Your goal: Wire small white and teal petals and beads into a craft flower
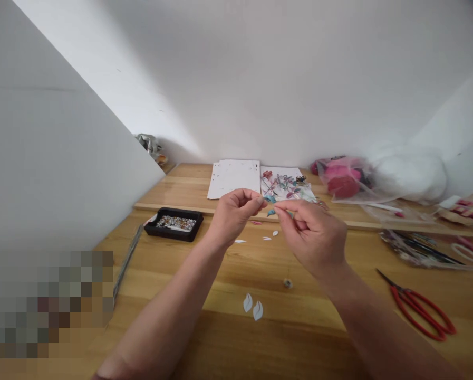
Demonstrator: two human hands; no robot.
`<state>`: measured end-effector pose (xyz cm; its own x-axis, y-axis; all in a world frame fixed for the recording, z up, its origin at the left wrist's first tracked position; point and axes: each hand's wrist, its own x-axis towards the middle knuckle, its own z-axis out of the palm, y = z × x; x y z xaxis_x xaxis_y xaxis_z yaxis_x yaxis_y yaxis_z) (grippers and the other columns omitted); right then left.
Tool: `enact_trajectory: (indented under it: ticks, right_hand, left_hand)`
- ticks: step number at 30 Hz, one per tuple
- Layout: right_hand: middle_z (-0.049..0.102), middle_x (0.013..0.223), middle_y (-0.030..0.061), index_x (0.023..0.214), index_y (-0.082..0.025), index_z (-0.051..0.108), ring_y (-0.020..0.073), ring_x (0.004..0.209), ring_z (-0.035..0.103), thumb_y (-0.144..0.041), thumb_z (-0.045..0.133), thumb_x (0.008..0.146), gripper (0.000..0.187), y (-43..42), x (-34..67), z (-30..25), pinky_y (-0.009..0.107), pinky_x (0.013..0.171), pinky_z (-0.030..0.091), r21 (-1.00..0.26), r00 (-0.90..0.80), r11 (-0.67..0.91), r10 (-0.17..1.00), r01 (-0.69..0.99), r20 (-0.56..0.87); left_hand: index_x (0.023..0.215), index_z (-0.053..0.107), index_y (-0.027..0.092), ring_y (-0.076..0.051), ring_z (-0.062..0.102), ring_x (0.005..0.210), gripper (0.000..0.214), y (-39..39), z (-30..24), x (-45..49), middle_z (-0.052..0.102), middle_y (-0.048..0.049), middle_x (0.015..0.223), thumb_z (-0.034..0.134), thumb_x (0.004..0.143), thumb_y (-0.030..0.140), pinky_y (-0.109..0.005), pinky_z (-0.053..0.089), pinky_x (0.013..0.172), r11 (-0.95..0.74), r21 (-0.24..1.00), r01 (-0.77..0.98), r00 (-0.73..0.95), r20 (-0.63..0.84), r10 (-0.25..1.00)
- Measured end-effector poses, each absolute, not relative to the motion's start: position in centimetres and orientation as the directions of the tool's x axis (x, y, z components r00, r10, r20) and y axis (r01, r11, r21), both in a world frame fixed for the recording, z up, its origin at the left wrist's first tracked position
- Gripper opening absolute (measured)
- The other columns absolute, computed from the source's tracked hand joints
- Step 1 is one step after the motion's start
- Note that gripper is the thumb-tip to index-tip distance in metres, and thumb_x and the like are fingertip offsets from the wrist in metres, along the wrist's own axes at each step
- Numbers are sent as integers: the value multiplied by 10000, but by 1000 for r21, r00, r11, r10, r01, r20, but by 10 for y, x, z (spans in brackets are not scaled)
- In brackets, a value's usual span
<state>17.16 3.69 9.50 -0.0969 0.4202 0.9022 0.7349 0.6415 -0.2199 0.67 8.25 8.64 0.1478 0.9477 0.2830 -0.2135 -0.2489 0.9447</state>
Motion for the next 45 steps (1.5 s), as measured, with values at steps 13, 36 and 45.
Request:
enact_trajectory:
  ticks: [13,36,45]
  right_hand:
    - [329,510,-76,823,-230,763,95,494,305,-266,738,836,46,51,186,100,261,486,282,-711,74,576,754,403,653]
    - [476,555,-70,684,-177,619,52,472,317,-263,840,624,245,49,145,71,191,434,303,-823,-228,-242,963,-514,-141]
    - [441,543,-63,702,-198,637,78,478,328,-301,760,771,174,32,154,93,240,445,254,-962,4,275,962,-4,275]
  left_hand:
    - [803,676,150,-106,619,730,161,71,93,4,716,-37,789,764,820,283,-247,473,706,-189,972,-140,473,233,850]
    - [812,648,156,-116,630,726,146,80,95,0,718,-36,796,725,828,279,-250,485,688,-356,930,-94,88,364,927]
    - [798,661,161,-111,605,679,96,81,96,0,714,-30,770,713,807,241,-253,477,641,-364,930,50,83,359,930]
